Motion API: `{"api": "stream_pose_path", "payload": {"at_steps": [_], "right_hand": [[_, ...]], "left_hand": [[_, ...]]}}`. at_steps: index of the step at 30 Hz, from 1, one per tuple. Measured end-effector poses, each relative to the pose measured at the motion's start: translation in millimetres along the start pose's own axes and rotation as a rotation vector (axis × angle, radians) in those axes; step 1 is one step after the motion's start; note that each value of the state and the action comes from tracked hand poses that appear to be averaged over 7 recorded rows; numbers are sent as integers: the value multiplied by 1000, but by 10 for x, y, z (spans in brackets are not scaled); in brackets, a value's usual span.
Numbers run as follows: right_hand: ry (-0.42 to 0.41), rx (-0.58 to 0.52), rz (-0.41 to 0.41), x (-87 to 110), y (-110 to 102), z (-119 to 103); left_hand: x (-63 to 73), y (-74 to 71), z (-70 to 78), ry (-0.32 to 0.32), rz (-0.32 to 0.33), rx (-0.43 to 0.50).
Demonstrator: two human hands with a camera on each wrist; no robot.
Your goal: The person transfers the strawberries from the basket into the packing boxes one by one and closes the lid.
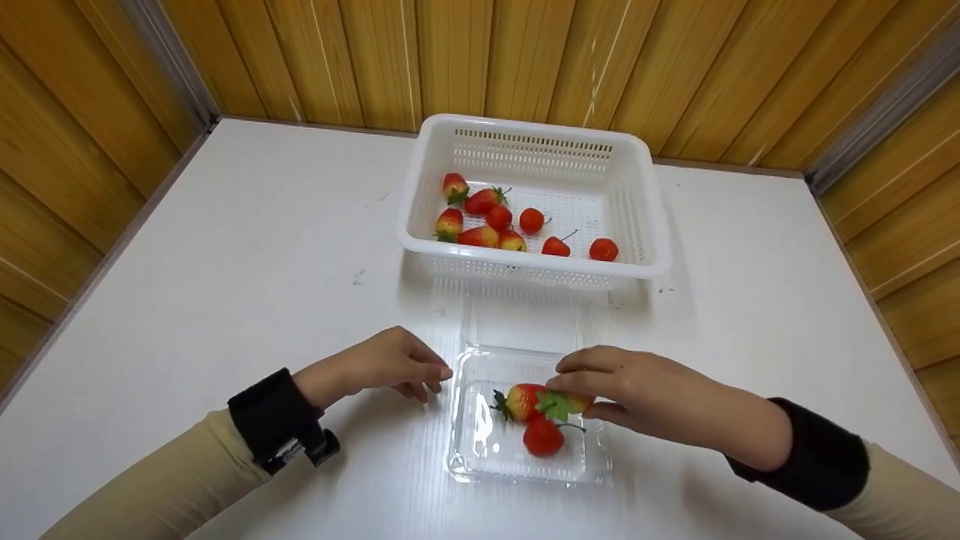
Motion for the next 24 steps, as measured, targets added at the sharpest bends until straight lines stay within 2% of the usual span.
{"api": "stream_pose_path", "payload": {"at_steps": [6,14,21,24], "right_hand": [[-3,-20,-85,37,142,-106],[-30,-18,-124,104,274,-228],[17,-81,-305,102,412,-245],[30,-87,-345,110,473,-248]], "left_hand": [[37,119,-71,9,-24,50],[72,247,-135,24,-23,83],[68,285,-169,32,1,126],[77,292,-169,46,2,156]]}}
Point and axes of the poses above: each hand's wrist, its own x-axis away from the middle knuckle, its own y-axis out of the palm, z = x × y, the point moved 8 cm from there along -x, towards the middle knuckle, and after that the axes turned 12 degrees about x, right-handed, at the moved point
